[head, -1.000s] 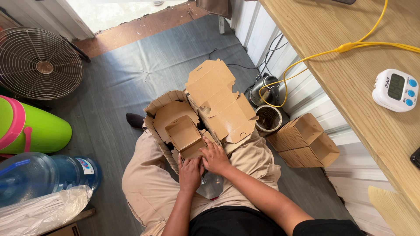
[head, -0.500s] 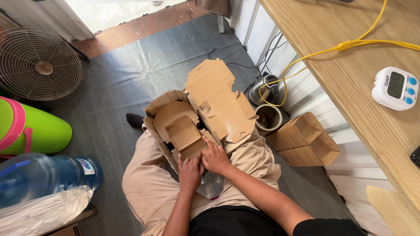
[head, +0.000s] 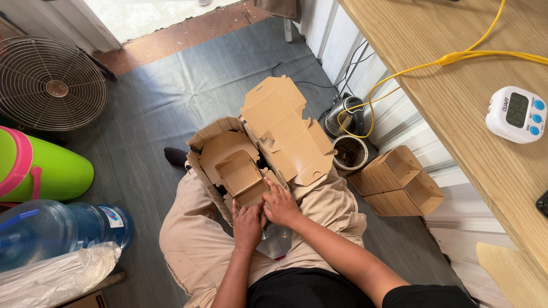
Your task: The person sits on the floor and folds flat cardboard takeout box blanks into open boxes, pressing the panels and tabs to shape them, and sets finished boxes on a stack beside them. They work through the blanks one at a time on their lap.
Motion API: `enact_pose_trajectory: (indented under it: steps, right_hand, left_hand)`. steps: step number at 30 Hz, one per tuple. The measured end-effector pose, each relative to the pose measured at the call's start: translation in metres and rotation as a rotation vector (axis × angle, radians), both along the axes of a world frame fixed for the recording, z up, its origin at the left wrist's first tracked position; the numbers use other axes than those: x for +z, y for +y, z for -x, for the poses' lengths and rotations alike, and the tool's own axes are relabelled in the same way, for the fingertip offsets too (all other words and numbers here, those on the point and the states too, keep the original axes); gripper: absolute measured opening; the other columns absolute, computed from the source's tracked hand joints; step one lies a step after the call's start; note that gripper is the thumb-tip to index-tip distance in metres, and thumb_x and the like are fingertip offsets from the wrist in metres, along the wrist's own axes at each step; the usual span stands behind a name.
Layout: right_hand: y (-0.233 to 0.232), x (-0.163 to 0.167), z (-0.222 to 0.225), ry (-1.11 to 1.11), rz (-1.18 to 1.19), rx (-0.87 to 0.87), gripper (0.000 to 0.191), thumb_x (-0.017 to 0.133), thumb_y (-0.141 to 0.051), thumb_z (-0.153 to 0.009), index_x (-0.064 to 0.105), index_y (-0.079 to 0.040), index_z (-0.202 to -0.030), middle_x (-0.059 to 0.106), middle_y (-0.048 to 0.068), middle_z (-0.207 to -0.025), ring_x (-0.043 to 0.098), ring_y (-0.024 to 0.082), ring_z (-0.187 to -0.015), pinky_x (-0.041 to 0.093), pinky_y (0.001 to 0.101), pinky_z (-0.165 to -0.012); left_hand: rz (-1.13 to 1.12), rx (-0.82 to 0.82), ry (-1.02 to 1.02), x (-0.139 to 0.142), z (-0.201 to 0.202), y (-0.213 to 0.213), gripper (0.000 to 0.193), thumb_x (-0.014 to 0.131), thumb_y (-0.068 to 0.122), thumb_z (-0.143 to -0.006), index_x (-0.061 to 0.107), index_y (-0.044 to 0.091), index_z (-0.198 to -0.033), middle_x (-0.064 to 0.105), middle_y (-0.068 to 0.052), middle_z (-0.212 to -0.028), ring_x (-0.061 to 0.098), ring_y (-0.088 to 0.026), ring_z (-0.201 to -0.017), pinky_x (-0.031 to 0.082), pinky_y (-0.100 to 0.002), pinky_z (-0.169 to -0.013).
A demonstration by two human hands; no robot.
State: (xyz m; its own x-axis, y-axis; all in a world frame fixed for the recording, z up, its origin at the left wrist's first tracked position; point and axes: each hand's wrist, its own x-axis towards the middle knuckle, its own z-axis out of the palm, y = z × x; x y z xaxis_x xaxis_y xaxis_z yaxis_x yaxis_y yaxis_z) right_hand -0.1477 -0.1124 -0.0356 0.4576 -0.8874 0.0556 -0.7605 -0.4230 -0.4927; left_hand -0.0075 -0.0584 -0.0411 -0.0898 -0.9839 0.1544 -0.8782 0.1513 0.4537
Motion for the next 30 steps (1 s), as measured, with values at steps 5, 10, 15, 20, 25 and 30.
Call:
enact_pose_trajectory:
  steps: [5, 10, 15, 20, 25, 30]
  right_hand:
    - [-0.0004, -0.0001, -0.0005, 0.009, -0.003, 0.005, 0.025, 0.072, -0.026, -0.083, 0.063, -0.009, -0.099, 0.032, 0.018, -0.161, 0.044, 0.036, -0.138, 0.038, 0.0486, -0.110]
    - [-0.0007, -0.0001, -0.0003, 0.008, 0.006, 0.008, 0.025, 0.073, -0.026, -0.083, 0.063, -0.009, -0.097, 0.031, 0.018, -0.161, 0.043, 0.036, -0.140, 0.037, 0.0488, -0.110]
    - [-0.0006, 0.0010, -0.0004, 0.007, -0.009, 0.006, 0.023, 0.074, -0.026, -0.083, 0.062, -0.009, -0.091, 0.031, 0.018, -0.161, 0.042, 0.035, -0.141, 0.037, 0.0487, -0.110]
    - [-0.0004, 0.0016, 0.0001, -0.009, -0.020, 0.003, 0.022, 0.074, -0.025, -0.083, 0.062, -0.009, -0.090, 0.031, 0.018, -0.161, 0.042, 0.035, -0.141, 0.037, 0.0485, -0.111]
    - [0.0001, 0.0005, -0.0001, -0.015, -0.012, 0.004, 0.022, 0.074, -0.026, -0.083, 0.061, -0.009, -0.090, 0.032, 0.018, -0.161, 0.043, 0.035, -0.139, 0.037, 0.0482, -0.110]
    - [-0.0004, 0.0001, -0.0001, 0.000, -0.035, -0.001, 0.020, 0.073, -0.025, -0.084, 0.062, -0.010, -0.086, 0.033, 0.017, -0.161, 0.045, 0.034, -0.140, 0.039, 0.0471, -0.110]
  left_hand:
    - [-0.005, 0.005, 0.003, 0.0002, -0.0002, 0.0003, 0.029, 0.069, 0.019, -0.085, 0.070, 0.011, -0.113, 0.073, -0.002, -0.096, 0.065, -0.021, -0.097, 0.020, -0.052, -0.123]
    - [0.006, 0.007, 0.013, 0.0004, -0.0003, 0.0003, 0.027, 0.069, 0.019, -0.085, 0.070, 0.011, -0.111, 0.073, -0.002, -0.095, 0.065, -0.021, -0.096, 0.021, -0.052, -0.123]
    - [0.003, 0.014, 0.021, 0.0014, 0.0000, 0.0007, 0.024, 0.069, 0.019, -0.085, 0.070, 0.012, -0.109, 0.073, -0.002, -0.093, 0.065, -0.021, -0.097, 0.022, -0.052, -0.122]
    - [0.011, 0.009, 0.021, 0.0019, 0.0004, 0.0003, 0.023, 0.070, 0.019, -0.085, 0.070, 0.012, -0.107, 0.073, -0.002, -0.094, 0.065, -0.021, -0.096, 0.023, -0.053, -0.122]
    - [0.018, 0.007, 0.029, 0.0014, -0.0002, 0.0006, 0.024, 0.070, 0.019, -0.085, 0.070, 0.011, -0.107, 0.074, -0.001, -0.095, 0.065, -0.022, -0.096, 0.023, -0.053, -0.121]
    - [-0.001, 0.013, 0.017, 0.0009, 0.0000, 0.0005, 0.025, 0.071, 0.020, -0.085, 0.069, 0.011, -0.108, 0.073, -0.002, -0.094, 0.065, -0.022, -0.096, 0.022, -0.053, -0.122]
